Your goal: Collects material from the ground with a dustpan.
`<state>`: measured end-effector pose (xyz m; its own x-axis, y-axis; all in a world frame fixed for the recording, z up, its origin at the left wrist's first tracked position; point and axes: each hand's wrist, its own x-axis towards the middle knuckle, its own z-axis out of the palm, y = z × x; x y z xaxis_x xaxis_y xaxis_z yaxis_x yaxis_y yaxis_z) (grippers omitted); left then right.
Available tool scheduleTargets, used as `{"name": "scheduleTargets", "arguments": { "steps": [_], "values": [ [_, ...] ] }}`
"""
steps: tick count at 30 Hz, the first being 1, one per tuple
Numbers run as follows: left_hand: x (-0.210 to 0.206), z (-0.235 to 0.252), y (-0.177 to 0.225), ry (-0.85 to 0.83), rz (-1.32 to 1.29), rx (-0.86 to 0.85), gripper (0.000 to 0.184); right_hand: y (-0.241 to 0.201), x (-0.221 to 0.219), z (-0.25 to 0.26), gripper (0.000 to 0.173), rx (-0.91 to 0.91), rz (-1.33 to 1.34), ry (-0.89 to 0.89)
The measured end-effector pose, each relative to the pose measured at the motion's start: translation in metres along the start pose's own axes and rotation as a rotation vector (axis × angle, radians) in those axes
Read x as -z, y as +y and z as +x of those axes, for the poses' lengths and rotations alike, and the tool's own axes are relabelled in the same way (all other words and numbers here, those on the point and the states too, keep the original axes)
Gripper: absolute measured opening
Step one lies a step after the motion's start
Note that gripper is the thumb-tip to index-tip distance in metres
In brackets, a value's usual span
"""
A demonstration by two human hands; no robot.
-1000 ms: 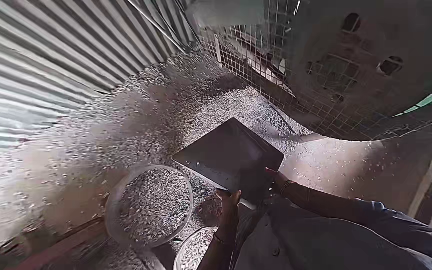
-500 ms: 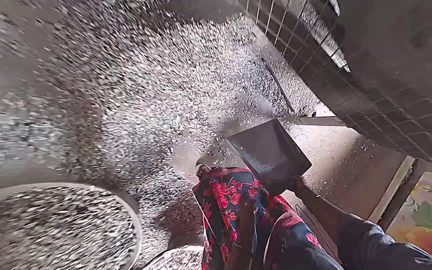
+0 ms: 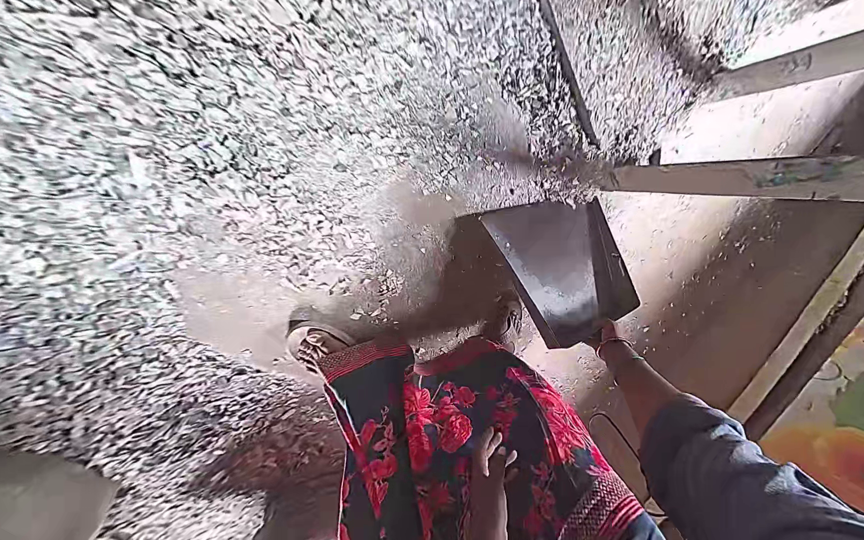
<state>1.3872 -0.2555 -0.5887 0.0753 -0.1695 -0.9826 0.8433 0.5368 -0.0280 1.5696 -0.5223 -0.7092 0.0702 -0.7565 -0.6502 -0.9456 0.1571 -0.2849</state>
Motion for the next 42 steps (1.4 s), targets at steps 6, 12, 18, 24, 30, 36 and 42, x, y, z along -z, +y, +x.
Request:
{"name": "scheduleTargets", "arguments": {
  "steps": [6,12,18,24,30,36,42],
  "values": [
    [-0.006,0.003,0.001,0.020,-0.008,0.097,0.048,0.028,-0.038,-0.010,0.037,-0.036,0.149,-0.079],
    [-0.002,0.006,-0.004,0.019,0.039,0.108,0.049,0.016,-0.085,-0.024,0.057,0.027,0.161,-0.119],
    [0.002,0.005,-0.008,0.042,0.046,0.145,0.046,-0.031,-0.141,-0.017,0.059,0.169,0.121,-0.304],
    [0.005,0.007,-0.014,0.053,0.057,0.162,0.046,-0.052,-0.151,-0.046,0.089,0.268,0.111,-0.339],
    [0.007,0.008,-0.009,0.023,0.075,0.180,0.047,-0.016,-0.060,-0.049,0.069,0.283,-0.020,-0.025],
    [0.010,0.006,-0.006,-0.017,0.045,0.174,0.049,0.030,0.031,-0.025,0.056,0.089,0.047,0.172],
    [0.009,0.002,0.004,-0.029,0.018,0.177,0.048,-0.009,0.021,0.022,0.051,0.070,-0.038,0.104]
  ]
}}
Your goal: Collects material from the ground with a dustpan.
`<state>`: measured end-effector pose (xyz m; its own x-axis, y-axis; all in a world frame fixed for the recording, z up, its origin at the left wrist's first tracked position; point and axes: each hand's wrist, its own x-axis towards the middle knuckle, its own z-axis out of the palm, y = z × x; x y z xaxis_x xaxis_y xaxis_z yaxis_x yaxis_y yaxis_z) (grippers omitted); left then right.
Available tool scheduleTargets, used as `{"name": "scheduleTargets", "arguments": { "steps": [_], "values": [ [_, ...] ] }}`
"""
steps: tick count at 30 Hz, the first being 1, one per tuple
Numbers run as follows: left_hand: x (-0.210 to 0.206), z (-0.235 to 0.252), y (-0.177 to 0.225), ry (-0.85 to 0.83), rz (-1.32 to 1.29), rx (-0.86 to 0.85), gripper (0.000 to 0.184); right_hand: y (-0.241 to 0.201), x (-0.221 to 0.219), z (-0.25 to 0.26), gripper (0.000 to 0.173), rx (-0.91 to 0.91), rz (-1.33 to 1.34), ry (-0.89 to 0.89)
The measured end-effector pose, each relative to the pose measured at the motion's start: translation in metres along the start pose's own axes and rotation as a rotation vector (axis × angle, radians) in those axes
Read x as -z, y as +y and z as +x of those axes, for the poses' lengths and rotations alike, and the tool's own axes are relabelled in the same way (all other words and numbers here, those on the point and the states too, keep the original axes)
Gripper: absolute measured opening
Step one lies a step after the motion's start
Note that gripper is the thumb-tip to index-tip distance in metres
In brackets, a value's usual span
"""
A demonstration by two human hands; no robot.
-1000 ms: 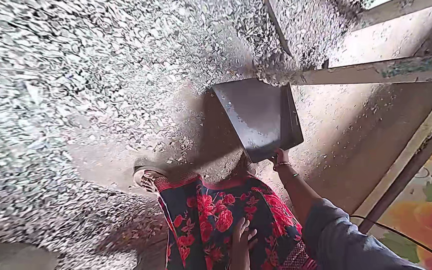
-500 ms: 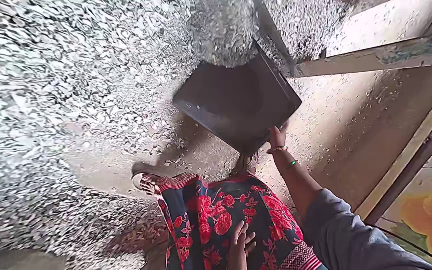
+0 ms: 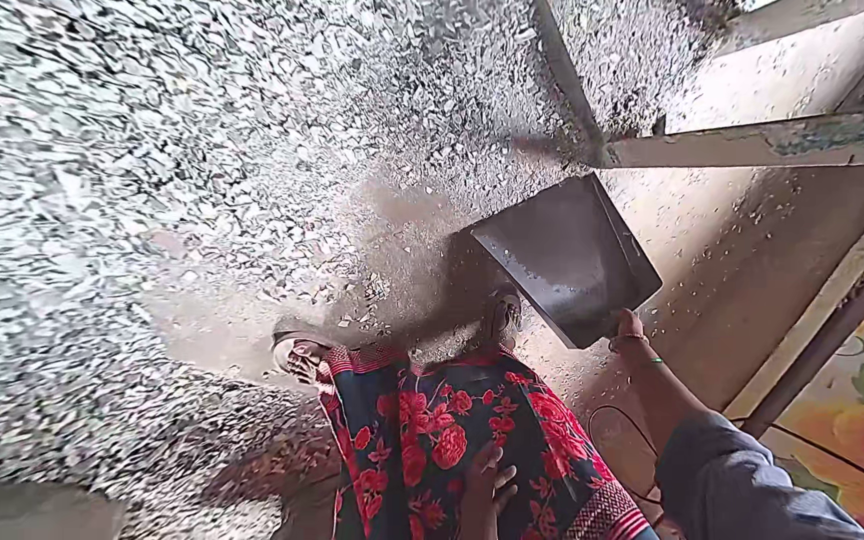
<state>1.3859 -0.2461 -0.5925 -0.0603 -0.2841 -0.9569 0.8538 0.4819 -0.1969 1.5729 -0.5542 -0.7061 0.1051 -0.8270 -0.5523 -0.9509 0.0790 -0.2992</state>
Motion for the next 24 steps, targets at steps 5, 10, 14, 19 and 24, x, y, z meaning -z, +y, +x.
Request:
{"name": "scheduleTargets", "arguments": {
  "steps": [5,10,14,19,24],
  "values": [
    [-0.003,-0.002,0.008,-0.002,-0.054,0.007,0.048,-0.020,-0.036,-0.010,0.045,0.047,-0.070,-0.026],
    [-0.004,-0.003,0.011,-0.020,-0.091,0.010,0.048,0.000,-0.069,-0.034,0.053,-0.007,0.100,-0.007],
    [-0.002,-0.003,0.009,-0.030,-0.107,0.005,0.048,-0.016,-0.105,-0.035,0.056,0.163,0.107,-0.085],
    [-0.003,-0.002,0.007,-0.020,-0.125,0.029,0.047,-0.104,-0.157,-0.052,0.069,0.292,0.072,-0.256],
    [-0.005,-0.001,0.005,-0.010,-0.107,0.035,0.046,-0.103,-0.136,-0.075,0.081,0.382,0.084,-0.257]
  ]
}}
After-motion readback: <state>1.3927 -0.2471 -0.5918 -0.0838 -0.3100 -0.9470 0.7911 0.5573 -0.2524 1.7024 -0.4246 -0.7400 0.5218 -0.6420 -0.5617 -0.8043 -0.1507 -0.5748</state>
